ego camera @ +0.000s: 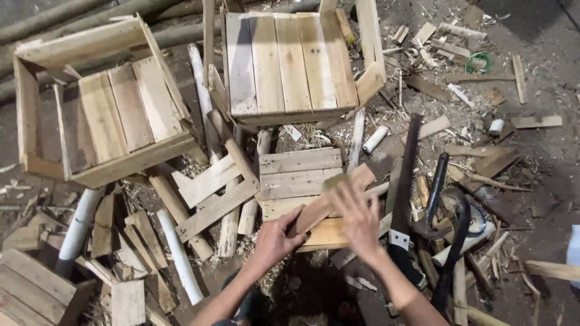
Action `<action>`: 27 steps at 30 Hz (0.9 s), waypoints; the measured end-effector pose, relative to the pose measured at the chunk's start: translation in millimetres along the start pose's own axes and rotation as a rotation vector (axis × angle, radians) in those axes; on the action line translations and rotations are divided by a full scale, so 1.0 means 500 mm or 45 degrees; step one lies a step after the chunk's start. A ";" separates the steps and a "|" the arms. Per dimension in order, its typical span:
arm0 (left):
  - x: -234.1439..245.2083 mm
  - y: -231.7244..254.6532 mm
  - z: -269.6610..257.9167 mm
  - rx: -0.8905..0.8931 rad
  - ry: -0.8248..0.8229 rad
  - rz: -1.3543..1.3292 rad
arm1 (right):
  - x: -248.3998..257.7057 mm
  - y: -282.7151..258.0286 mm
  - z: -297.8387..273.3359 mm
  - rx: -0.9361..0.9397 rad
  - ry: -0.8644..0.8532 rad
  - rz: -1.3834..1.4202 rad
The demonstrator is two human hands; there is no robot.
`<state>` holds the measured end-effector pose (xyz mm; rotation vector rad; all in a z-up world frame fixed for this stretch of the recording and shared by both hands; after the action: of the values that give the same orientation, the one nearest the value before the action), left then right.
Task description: The person smooths a wooden plank using a sanding block, holding the plank with one hand and rubbing the block along its length with the other. The person flips the plank to sand the other side and continues smoothing the surface.
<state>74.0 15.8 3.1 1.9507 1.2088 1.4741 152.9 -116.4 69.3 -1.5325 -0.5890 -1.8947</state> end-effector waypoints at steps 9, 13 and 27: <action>-0.013 -0.011 0.011 -0.123 0.015 -0.128 | -0.051 0.077 -0.018 -0.169 0.149 0.213; -0.020 -0.019 0.015 -0.104 0.022 -0.117 | -0.055 0.051 -0.023 -0.139 0.140 0.333; -0.026 -0.026 0.021 -0.176 0.047 -0.067 | -0.115 0.146 -0.009 -0.299 0.175 0.120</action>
<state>77.7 14.0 -17.5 1.7957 1.1332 1.5311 208.7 -160.2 9.4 -1.5275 -0.2354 -2.0327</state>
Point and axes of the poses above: each hand's wrist, its own z-axis towards the middle knuckle, its own x-axis out of the back of the hand, y = z × x, the point moved 8 cm from there along z, towards the middle knuckle, and after that the axes turned 3 degrees about -x, right-handed, at the moved point
